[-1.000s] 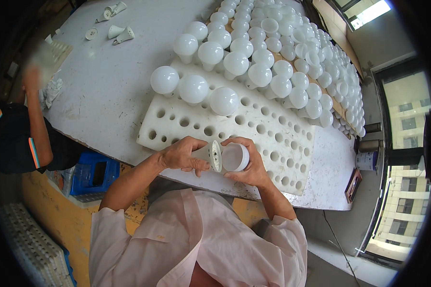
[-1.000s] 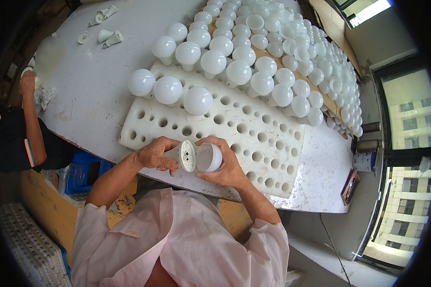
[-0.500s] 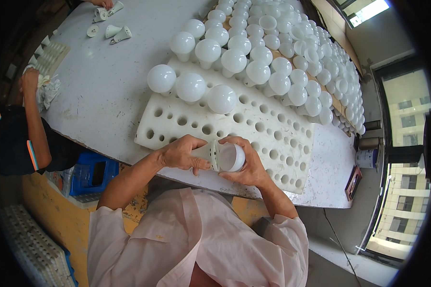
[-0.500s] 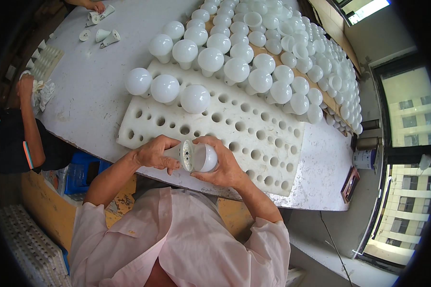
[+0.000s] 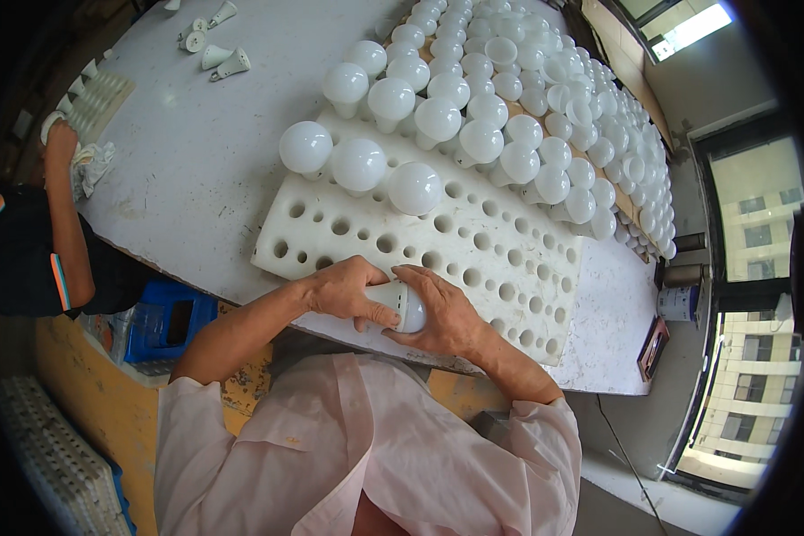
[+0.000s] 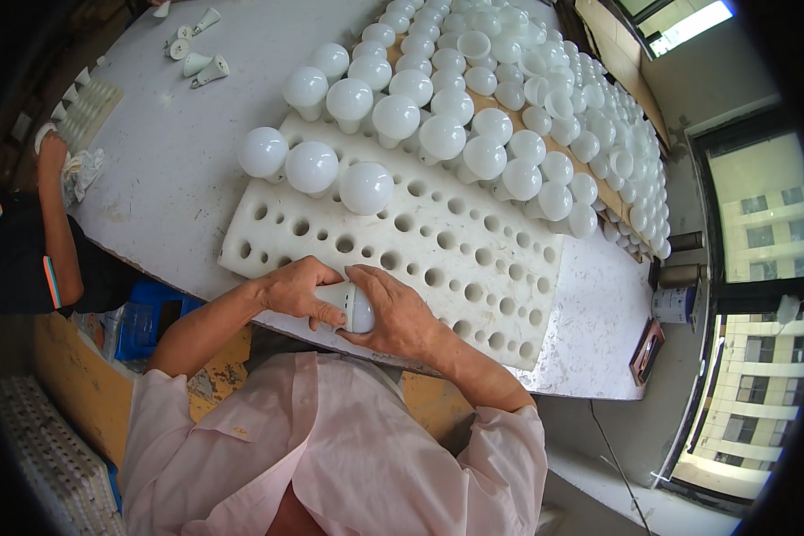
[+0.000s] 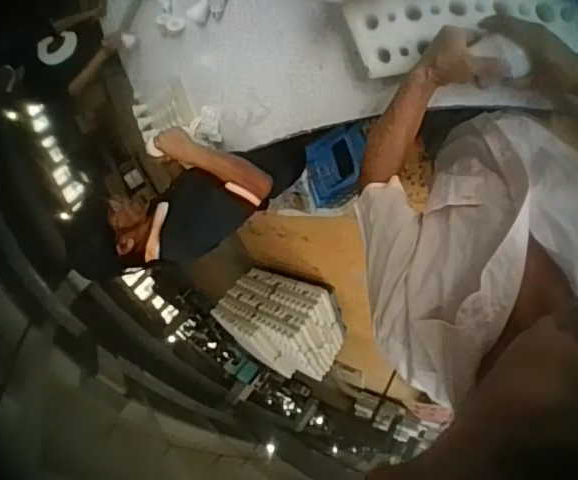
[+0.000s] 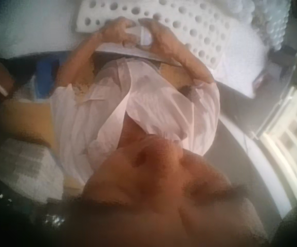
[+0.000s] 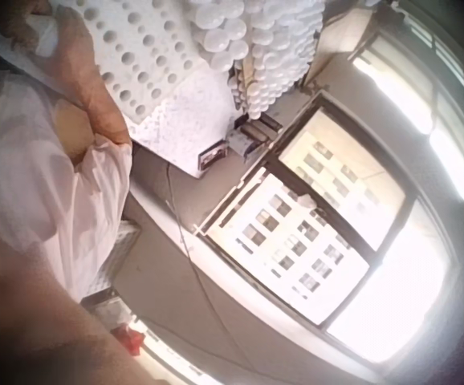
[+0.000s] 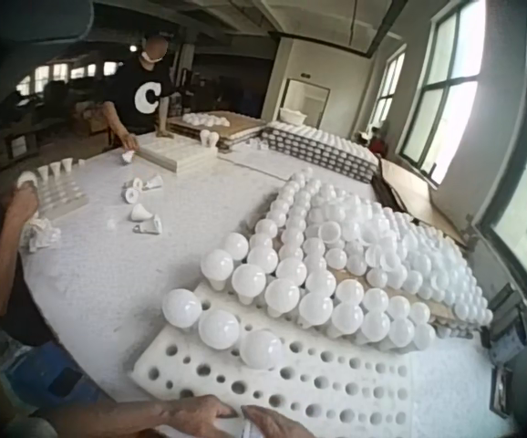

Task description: The person assembles light bulbs by attaching rounded bulb covers onto bulb bases by hand and inserting the completed light bulbs into holes in a holder tray.

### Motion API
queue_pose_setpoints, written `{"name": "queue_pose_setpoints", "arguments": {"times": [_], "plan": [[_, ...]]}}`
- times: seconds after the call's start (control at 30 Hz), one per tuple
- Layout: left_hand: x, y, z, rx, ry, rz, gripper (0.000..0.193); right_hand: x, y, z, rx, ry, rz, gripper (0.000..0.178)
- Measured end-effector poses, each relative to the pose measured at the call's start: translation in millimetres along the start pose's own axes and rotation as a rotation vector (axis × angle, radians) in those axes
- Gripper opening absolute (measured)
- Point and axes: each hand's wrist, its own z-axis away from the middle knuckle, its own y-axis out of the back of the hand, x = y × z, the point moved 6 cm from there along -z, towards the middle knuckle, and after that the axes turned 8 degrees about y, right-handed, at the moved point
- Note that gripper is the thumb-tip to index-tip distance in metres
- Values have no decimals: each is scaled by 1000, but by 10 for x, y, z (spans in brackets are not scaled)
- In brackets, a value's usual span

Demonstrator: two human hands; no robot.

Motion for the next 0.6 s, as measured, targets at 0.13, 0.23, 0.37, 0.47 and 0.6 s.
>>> {"name": "queue_pose_setpoints", "arguments": {"times": [0.13,0.23,0.37,0.47,0.6], "plan": [[2,-6,-42,4,-34,34,47,-119,51,-120,214,224,-4,61],[-31,6,-99,-20,-9,31,48,-65,21,-109,320,299,-48,46],[-36,79,-106,-16,17,113,47,21,47,-185,318,370,-119,45],[-36,72,-60,1,6,140,48,-34,102,-208,336,257,-119,52],[-99,45,-71,-42,-62,255,52,153,32,45,399,-122,-273,64]]}}
